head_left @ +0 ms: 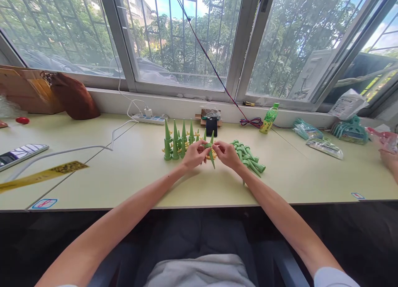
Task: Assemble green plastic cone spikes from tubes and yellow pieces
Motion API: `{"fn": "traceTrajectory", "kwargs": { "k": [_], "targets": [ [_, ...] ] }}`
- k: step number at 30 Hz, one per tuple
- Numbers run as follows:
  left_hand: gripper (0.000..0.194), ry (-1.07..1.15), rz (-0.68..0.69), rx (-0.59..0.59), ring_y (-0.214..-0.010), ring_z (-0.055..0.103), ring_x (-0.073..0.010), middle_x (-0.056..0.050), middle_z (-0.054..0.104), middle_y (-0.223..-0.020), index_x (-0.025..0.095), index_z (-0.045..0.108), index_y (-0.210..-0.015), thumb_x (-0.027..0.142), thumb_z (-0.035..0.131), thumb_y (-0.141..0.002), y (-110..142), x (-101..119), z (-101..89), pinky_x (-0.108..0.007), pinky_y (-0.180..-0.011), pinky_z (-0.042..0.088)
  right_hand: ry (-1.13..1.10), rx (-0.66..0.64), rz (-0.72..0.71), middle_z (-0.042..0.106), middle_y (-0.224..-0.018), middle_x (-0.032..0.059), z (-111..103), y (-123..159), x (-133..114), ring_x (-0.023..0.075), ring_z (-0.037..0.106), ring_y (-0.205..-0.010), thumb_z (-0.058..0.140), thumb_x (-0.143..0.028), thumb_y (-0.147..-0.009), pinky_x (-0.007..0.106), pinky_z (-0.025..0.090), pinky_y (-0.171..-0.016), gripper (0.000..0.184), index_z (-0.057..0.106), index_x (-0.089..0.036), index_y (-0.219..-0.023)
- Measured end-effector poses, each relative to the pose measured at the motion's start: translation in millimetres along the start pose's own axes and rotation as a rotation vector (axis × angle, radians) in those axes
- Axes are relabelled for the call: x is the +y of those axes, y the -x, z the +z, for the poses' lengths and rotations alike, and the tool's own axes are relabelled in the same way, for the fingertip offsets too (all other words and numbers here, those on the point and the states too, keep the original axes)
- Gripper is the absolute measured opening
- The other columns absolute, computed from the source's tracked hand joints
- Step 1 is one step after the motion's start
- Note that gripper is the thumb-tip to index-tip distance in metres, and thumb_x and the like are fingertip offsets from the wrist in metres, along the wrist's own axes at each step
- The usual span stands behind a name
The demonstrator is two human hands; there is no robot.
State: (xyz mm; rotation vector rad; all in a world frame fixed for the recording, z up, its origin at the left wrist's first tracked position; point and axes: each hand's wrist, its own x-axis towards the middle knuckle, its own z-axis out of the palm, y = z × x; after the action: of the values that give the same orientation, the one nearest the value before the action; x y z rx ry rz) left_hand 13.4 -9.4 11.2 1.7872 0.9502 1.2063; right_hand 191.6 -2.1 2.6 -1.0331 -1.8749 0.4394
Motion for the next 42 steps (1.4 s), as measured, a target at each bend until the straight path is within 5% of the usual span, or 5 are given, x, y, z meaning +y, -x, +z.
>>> {"fn": "traceTrajectory", "kwargs": {
  "k": [12, 27, 42],
  "targets": [
    [0.033, 0.199, -0.140, -0.051, -0.037, 0.054, -0.0106, 0.000, 0.065, -0.057, 0.016, 0.051, -0.095, 0.036, 0.072, -0.079, -2.2, 5.1, -2.3, -0.020, -0.033, 0.039, 0.062, -0.018, -0.055, 0.045, -0.056, -0.0034, -1.4, 0.3, 0.8, 0.0101, 0.034, -0.052, 0.044, -0.054, -0.095, 0.024, 0.028, -0.054, 0.045, 0.063, -0.016, -0.080],
    [0.032, 0.231, -0.205, -0.095, -0.040, 0.055, -0.0115, -0.004, 0.066, -0.058, 0.015, 0.052, -0.092, 0.036, 0.072, -0.079, -3.0, 2.4, -5.0, -0.021, -0.036, 0.040, 0.141, -0.029, -0.086, 0.034, -0.054, -0.0047, -2.9, -0.3, 3.3, 0.0094, 0.027, -0.055, 0.038, -0.057, -0.097, 0.025, 0.025, -0.054, 0.054, 0.041, -0.018, -0.060],
    [0.020, -0.241, 0.146, -0.027, -0.044, 0.057, -0.0122, 0.003, 0.061, -0.058, 0.018, 0.055, -0.094, 0.036, 0.061, -0.087, 1.6, 3.7, -4.0, -0.023, -0.050, 0.044, 0.079, -0.050, -0.034, 0.050, -0.053, 0.0001, -1.3, -1.2, 0.7, 0.0106, 0.042, -0.052, 0.035, -0.067, -0.094, 0.024, 0.033, -0.056, 0.063, 0.052, -0.017, -0.060]
  ]
}}
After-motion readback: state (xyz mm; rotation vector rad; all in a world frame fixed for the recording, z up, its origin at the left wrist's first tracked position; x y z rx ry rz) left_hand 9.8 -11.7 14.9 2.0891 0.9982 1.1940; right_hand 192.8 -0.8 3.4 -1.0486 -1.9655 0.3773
